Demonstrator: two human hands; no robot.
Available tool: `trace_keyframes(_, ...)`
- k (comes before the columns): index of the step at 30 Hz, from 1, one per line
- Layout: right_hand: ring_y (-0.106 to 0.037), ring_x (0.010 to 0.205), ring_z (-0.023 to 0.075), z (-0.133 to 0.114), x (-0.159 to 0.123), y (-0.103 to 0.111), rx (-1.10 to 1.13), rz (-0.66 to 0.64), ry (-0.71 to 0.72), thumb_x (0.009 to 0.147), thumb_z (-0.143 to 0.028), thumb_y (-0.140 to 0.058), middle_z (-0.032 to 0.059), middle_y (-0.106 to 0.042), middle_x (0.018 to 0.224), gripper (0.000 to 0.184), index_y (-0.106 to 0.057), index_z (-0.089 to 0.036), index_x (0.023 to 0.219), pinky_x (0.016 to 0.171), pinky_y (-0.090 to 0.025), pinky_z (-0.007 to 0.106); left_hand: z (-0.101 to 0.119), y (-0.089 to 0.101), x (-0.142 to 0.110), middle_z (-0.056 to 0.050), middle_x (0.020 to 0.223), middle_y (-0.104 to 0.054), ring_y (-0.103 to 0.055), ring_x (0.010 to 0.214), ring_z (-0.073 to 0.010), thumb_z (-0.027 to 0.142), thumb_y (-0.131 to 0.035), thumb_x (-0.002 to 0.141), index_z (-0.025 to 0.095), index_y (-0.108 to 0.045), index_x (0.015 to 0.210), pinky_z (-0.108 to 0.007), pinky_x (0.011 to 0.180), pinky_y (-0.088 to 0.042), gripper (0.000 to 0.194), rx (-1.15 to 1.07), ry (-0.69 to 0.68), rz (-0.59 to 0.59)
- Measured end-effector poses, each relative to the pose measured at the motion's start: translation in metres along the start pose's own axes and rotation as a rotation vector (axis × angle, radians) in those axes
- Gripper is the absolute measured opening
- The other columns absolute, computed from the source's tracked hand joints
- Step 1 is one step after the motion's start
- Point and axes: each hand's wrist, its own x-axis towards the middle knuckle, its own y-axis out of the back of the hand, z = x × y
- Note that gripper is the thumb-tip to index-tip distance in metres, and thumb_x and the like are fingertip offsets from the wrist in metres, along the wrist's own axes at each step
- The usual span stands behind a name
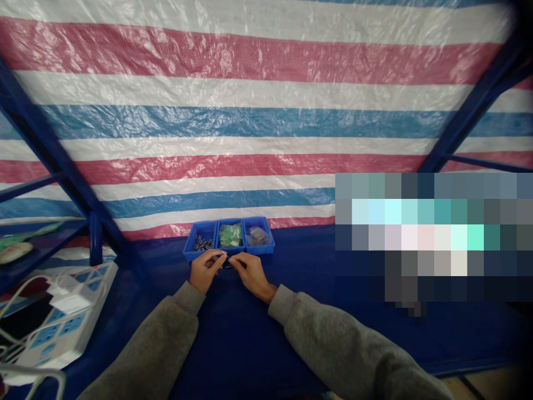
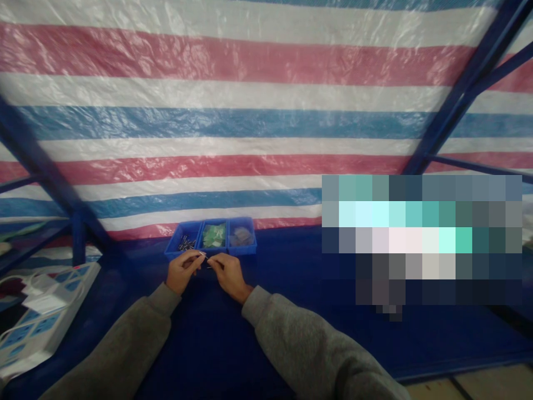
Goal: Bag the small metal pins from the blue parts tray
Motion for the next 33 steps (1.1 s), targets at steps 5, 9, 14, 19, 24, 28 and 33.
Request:
trace_keyframes(5,-0.058,0.072,0.0153,0.0012,0.0014,0.0004,-0.022,0.037,-0.04,0.091,-0.03,-0.042,0.0042,-0.066,0.08,0.028,-0.067,-0.018,0.088,0.069,-0.042,0.025,0.0037,0.0025,-0.0009,0.0,0.064,-0.059,-0.054,0.05,-0.0088,0.034,-0.055,0.081,0.015,-0.061,0.091,-0.017,0.042,-0.043,0.023,0.04,-0.014,0.019)
trace_keyframes(9,-0.058,0.075,0.0151,0.0003,0.0018,0.0009,0.001,0.068,-0.045,0.091,-0.029,-0.041,0.004,-0.065,0.081,0.028,-0.066,-0.017,0.087,0.07,-0.042,0.024,0.0033,0.0034,-0.001,-0.003,0.074,-0.065,-0.054,0.05,-0.0086,0.033,-0.054,0.081,0.015,-0.062,0.091,-0.019,0.047,-0.045,0.022,0.186,-0.068,0.043)
trace_keyframes(14,-0.058,0.08,0.0151,-0.0034,0.0006,0.002,0.047,0.137,-0.05,0.091,-0.028,-0.041,0.0045,-0.065,0.087,0.026,-0.064,-0.017,0.093,0.074,-0.042,0.025,0.0062,0.0037,-0.0002,-0.006,0.087,-0.067,-0.061,0.073,-0.0148,0.032,-0.055,0.082,0.018,-0.068,0.091,-0.025,0.068,-0.048,0.021,0.365,-0.215,0.001)
trace_keyframes(19,-0.057,0.076,0.015,-0.0042,-0.0003,0.0017,0.055,0.13,-0.062,0.089,-0.028,-0.044,0.0046,-0.064,0.087,0.023,-0.062,-0.018,0.097,0.069,-0.043,0.024,0.0054,0.004,-0.0001,-0.004,0.078,-0.068,-0.062,0.067,-0.0149,0.035,-0.06,0.078,0.017,-0.068,0.082,-0.025,0.064,-0.049,0.02,0.354,-0.167,0.047)
trace_keyframes(24,-0.052,0.064,0.0126,-0.0062,-0.0007,0.0018,0.018,0.049,-0.019,0.088,-0.031,-0.046,0.0021,-0.059,0.075,0.021,-0.062,-0.018,0.086,0.061,-0.04,0.023,0.0049,0.0033,-0.0005,0.0,0.064,-0.065,-0.061,0.057,-0.0131,0.036,-0.058,0.079,0.017,-0.063,0.084,-0.022,0.059,-0.048,0.02,0.257,-0.105,0.046)
trace_keyframes(28,-0.049,0.061,0.0117,-0.0069,-0.0012,0.0017,0.0,0.025,-0.007,0.088,-0.031,-0.046,0.0014,-0.057,0.075,0.019,-0.06,-0.018,0.085,0.059,-0.039,0.023,0.0067,0.0021,-0.0008,0.003,0.056,-0.058,-0.057,0.052,-0.0108,0.034,-0.057,0.08,0.017,-0.06,0.084,-0.021,0.056,-0.045,0.018,0.23,-0.101,-0.006)
trace_keyframes(33,-0.048,0.062,0.0117,-0.0079,-0.0018,0.0021,-0.012,0.005,0.002,0.088,-0.032,-0.045,0.0007,-0.055,0.073,0.02,-0.059,-0.018,0.085,0.06,-0.037,0.023,0.0065,0.0022,-0.0019,0.005,0.051,-0.05,-0.048,0.046,-0.0081,0.033,-0.054,0.081,0.017,-0.059,0.088,-0.018,0.049,-0.039,0.018,0.217,-0.086,-0.034)
